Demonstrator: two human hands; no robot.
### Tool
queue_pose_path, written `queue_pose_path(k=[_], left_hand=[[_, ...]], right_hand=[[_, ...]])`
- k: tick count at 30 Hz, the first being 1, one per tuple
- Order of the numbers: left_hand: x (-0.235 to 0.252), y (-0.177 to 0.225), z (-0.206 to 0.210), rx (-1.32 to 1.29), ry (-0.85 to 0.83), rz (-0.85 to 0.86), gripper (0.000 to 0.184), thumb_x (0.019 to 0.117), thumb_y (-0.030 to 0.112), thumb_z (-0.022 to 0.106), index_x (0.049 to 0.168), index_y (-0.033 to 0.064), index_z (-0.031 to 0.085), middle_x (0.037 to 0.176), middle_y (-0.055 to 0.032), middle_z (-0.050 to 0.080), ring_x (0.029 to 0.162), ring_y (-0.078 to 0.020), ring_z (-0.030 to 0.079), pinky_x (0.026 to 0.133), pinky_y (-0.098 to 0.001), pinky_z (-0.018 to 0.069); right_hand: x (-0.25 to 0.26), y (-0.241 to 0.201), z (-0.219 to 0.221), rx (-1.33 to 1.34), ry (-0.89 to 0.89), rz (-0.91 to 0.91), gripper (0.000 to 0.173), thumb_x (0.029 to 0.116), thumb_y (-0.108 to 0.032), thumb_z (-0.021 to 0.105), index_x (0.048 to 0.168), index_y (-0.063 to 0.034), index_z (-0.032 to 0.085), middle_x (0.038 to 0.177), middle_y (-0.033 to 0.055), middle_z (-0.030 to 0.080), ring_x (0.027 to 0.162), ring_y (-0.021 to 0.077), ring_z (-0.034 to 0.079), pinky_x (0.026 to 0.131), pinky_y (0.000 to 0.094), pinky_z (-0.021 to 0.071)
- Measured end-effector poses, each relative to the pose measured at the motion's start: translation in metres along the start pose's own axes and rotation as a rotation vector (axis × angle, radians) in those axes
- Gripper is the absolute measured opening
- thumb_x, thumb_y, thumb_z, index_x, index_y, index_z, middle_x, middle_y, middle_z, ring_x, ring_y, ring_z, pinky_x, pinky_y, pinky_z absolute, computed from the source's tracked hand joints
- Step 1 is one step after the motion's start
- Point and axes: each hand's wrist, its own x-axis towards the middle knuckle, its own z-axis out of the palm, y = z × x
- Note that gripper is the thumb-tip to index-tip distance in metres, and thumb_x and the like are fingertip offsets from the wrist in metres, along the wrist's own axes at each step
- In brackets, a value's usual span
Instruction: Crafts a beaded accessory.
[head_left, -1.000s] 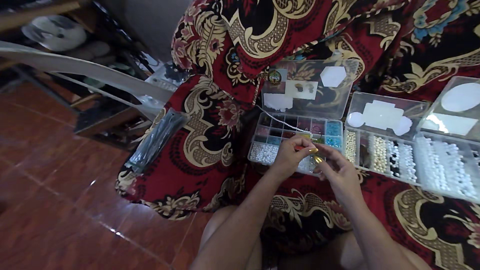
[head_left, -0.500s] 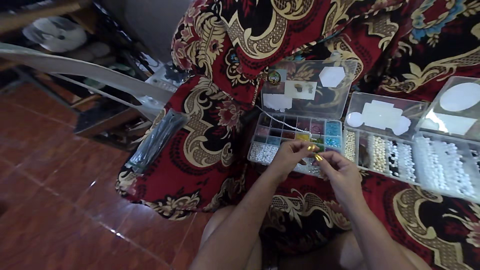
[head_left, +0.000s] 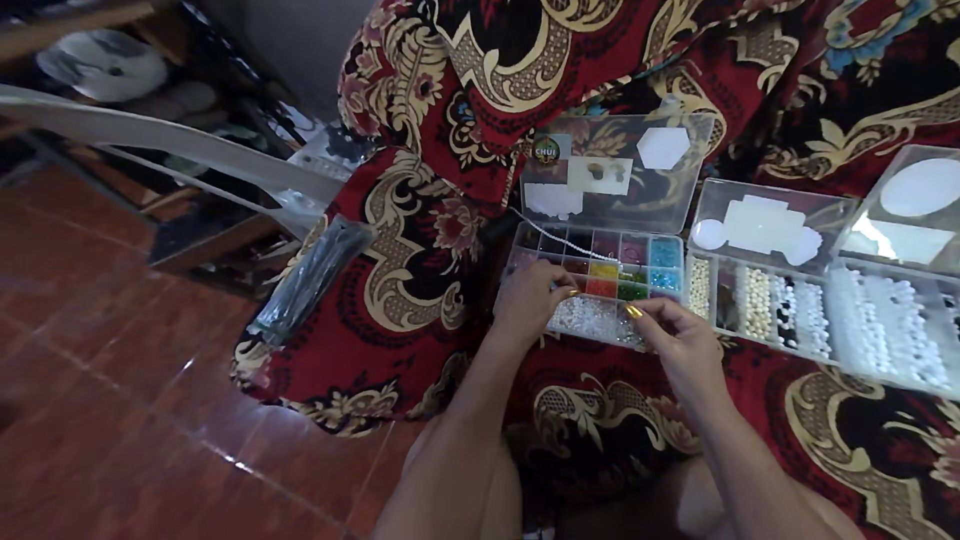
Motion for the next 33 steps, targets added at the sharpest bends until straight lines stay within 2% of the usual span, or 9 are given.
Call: queue_pose_path(k=[4, 9, 16, 19, 21, 23, 27, 30, 33], left_hand=[[0.001, 0.011, 0.002, 0.327, -0.202, -0.133, 0.021, 0.1008, 0.019, 0.064, 0.115, 0.011, 0.076, 0.123, -0.0165, 0.068, 0.123, -0.0354, 0.06, 0.103, -0.0559, 0.0452], [0.005, 0.02, 0.013, 0.443, -0.206, -0.169, 0.023, 0.0999, 0.013, 0.063, 0.12, 0.0079, 0.074, 0.128, -0.0192, 0.065, 0.127, -0.0374, 0.056, 0.105, -0.0554, 0.0426], [0.006, 0.02, 0.019, 0.462, -0.219, -0.181, 0.023, 0.0983, 0.011, 0.065, 0.119, 0.0064, 0.073, 0.128, -0.0204, 0.064, 0.127, -0.0382, 0.055, 0.106, -0.0559, 0.04], [0.007, 0.021, 0.021, 0.469, -0.224, -0.179, 0.023, 0.0978, 0.009, 0.064, 0.119, 0.0053, 0.072, 0.127, -0.0215, 0.064, 0.126, -0.0394, 0.056, 0.104, -0.0573, 0.0408], [0.008, 0.019, 0.023, 0.476, -0.218, -0.167, 0.022, 0.0974, 0.008, 0.064, 0.117, 0.0047, 0.073, 0.125, -0.0215, 0.065, 0.125, -0.0391, 0.056, 0.103, -0.0571, 0.0412], [0.008, 0.02, 0.024, 0.494, -0.229, -0.162, 0.02, 0.0978, 0.008, 0.063, 0.115, 0.004, 0.073, 0.125, -0.0213, 0.065, 0.125, -0.0389, 0.056, 0.103, -0.0568, 0.041], [0.009, 0.02, 0.024, 0.503, -0.254, -0.167, 0.023, 0.0997, 0.008, 0.059, 0.118, 0.003, 0.072, 0.128, -0.0213, 0.063, 0.127, -0.0391, 0.055, 0.104, -0.0571, 0.0407], [0.005, 0.019, 0.018, 0.277, -0.172, -0.14, 0.026, 0.103, 0.014, 0.056, 0.121, 0.0014, 0.069, 0.125, -0.0211, 0.065, 0.121, -0.0359, 0.061, 0.104, -0.0535, 0.0442], [0.002, 0.013, 0.023, -0.26, -0.024, -0.036, 0.021, 0.0973, 0.014, 0.066, 0.11, -0.0022, 0.068, 0.103, -0.0127, 0.071, 0.095, -0.0186, 0.069, 0.091, -0.0357, 0.0546]], right_hand=[[0.002, 0.006, -0.001, -0.026, -0.051, -0.075, 0.013, 0.0917, -0.011, 0.068, 0.095, -0.004, 0.079, 0.116, 0.0081, 0.075, 0.105, 0.0066, 0.071, 0.085, 0.0186, 0.0582], [0.004, 0.011, -0.004, -0.137, -0.003, -0.111, 0.017, 0.0913, -0.021, 0.069, 0.093, -0.0111, 0.082, 0.128, 0.0063, 0.072, 0.123, 0.0132, 0.063, 0.103, 0.0278, 0.0497], [0.003, 0.008, -0.004, -0.004, 0.031, -0.17, 0.014, 0.0921, -0.012, 0.067, 0.092, -0.0041, 0.078, 0.116, 0.0079, 0.075, 0.101, 0.0045, 0.07, 0.081, 0.016, 0.0567], [0.0, 0.002, -0.002, 0.166, 0.013, -0.087, 0.01, 0.0913, 0.0, 0.066, 0.095, 0.0013, 0.075, 0.11, 0.0088, 0.075, 0.085, 0.0093, 0.074, 0.072, 0.0225, 0.0631], [-0.001, -0.003, 0.0, 0.215, 0.02, -0.009, 0.011, 0.0901, 0.004, 0.065, 0.097, 0.0023, 0.073, 0.093, 0.0065, 0.078, 0.076, 0.013, 0.076, 0.069, 0.0266, 0.0654], [-0.002, -0.005, 0.001, 0.187, 0.025, 0.02, 0.011, 0.0899, 0.003, 0.065, 0.098, 0.0015, 0.073, 0.08, 0.0035, 0.076, 0.068, 0.0113, 0.075, 0.066, 0.0248, 0.0647], [-0.001, -0.007, 0.0, 0.138, 0.04, 0.056, 0.011, 0.0902, 0.002, 0.066, 0.097, 0.002, 0.074, 0.074, 0.0011, 0.075, 0.064, 0.0071, 0.072, 0.063, 0.0208, 0.0623], [-0.001, -0.008, 0.001, 0.128, 0.053, 0.069, 0.011, 0.0909, 0.002, 0.065, 0.097, 0.0022, 0.075, 0.074, 0.0014, 0.074, 0.063, 0.0067, 0.071, 0.062, 0.0205, 0.062], [-0.002, -0.009, 0.002, 0.116, 0.052, 0.067, 0.01, 0.0909, 0.001, 0.066, 0.097, 0.0013, 0.075, 0.074, 0.0003, 0.074, 0.063, 0.0051, 0.07, 0.062, 0.0194, 0.0614]])
